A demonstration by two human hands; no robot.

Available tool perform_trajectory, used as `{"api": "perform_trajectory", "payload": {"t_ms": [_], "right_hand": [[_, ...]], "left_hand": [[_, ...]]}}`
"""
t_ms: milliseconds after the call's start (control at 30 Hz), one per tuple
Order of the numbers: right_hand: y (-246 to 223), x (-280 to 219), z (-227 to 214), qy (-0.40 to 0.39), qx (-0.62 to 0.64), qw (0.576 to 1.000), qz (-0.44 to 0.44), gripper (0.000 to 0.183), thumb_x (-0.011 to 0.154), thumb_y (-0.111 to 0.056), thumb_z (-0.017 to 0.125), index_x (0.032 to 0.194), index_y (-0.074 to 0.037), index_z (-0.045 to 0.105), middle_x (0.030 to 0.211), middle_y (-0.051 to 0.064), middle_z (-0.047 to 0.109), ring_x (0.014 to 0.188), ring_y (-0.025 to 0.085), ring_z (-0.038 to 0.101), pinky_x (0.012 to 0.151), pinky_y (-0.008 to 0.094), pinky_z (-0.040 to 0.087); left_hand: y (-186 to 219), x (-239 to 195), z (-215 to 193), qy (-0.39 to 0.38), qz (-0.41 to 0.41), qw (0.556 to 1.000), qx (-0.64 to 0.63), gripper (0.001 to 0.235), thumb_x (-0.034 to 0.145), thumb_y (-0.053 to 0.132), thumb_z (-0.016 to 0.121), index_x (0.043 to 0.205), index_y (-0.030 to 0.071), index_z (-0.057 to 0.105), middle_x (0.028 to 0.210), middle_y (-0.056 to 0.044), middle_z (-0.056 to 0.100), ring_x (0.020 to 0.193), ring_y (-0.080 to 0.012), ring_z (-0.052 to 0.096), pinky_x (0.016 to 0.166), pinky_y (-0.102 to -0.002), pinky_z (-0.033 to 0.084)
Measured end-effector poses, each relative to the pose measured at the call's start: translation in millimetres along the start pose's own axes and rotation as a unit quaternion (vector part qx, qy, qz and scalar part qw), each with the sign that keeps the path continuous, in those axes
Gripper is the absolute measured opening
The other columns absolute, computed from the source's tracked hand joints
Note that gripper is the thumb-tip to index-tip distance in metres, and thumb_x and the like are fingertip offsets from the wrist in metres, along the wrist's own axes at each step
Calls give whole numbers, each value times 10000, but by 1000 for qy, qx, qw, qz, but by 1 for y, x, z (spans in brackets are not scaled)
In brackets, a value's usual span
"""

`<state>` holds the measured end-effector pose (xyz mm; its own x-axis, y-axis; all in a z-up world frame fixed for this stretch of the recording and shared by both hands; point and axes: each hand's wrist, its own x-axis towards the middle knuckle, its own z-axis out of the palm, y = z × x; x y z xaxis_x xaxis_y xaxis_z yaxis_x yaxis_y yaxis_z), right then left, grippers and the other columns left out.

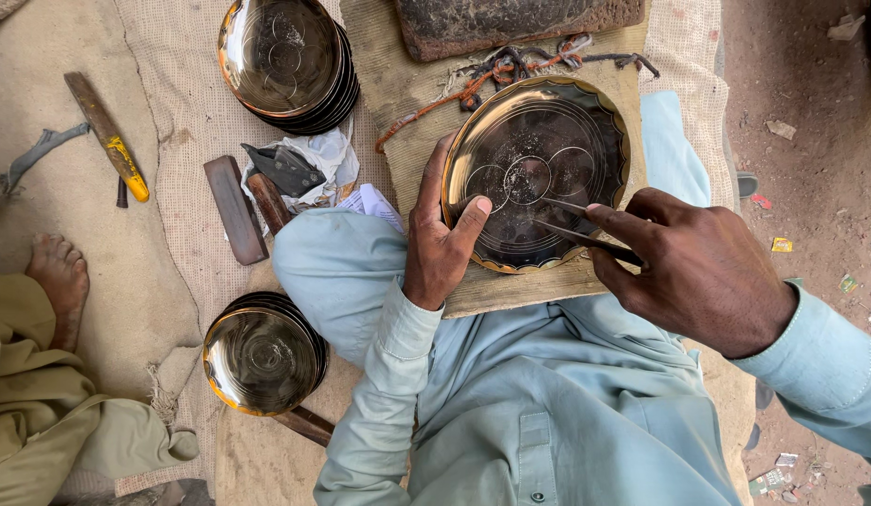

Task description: The person sits on the ground and uses a small chisel to engrave circular patterns into the center of brass plates. They hold each plate steady with one hand while carefully striking the chisel with the other to create the design.

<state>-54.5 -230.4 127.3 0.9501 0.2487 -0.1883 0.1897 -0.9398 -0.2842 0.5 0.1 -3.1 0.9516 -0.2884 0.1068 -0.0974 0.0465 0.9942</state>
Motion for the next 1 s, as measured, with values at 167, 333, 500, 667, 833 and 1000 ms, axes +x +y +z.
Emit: {"api": "perform_trajectory", "payload": {"t_ms": [167,333,500,667,833,1000], "right_hand": [[0,0,0,-2,-2,1000,5,450,848,-320,742,1225,-74,731,777,129,682,487,307,646,468,439,546],[-1,1,-1,-6,-7,1000,6,447,854,-319,739,1230,-77,730,778,129,680,476,301,645,464,436,544],[1,0,0,-6,-15,1000,4,444,857,-323,735,1231,-83,728,787,125,680,470,300,640,460,436,543],[6,-1,7,-39,-88,995,-36,435,883,-226,678,1300,-101,692,932,79,697,494,225,641,405,386,531],[-4,-1,8,-32,-160,964,-212,576,668,-63,615,1239,-73,691,1044,122,674,668,265,690,341,343,518],[-25,19,-11,-123,-32,990,-70,354,827,-117,622,1165,-34,686,1032,157,632,672,316,686,549,438,584]], "left_hand": [[-3,0,-1,0,4,1000,14,733,1010,107,646,1632,14,269,1602,-219,467,1478,-306,503,1257,-405,414],[-4,0,0,1,7,1000,14,735,1013,110,647,1633,13,265,1614,-222,452,1488,-310,492,1260,-408,410],[-1,0,0,-2,1,1000,1,734,1008,108,645,1631,12,269,1607,-223,458,1484,-307,494,1258,-407,411],[6,1,0,-2,4,1000,24,735,978,73,623,1627,6,282,1586,-223,494,1466,-302,518,1252,-396,413],[13,0,-3,-21,34,999,-16,815,870,-37,536,1642,9,279,1596,-229,494,1492,-308,502,1279,-395,388],[15,1,-3,-30,48,998,-17,874,809,-63,519,1644,29,277,1582,-227,512,1485,-305,520,1266,-385,410]]}}
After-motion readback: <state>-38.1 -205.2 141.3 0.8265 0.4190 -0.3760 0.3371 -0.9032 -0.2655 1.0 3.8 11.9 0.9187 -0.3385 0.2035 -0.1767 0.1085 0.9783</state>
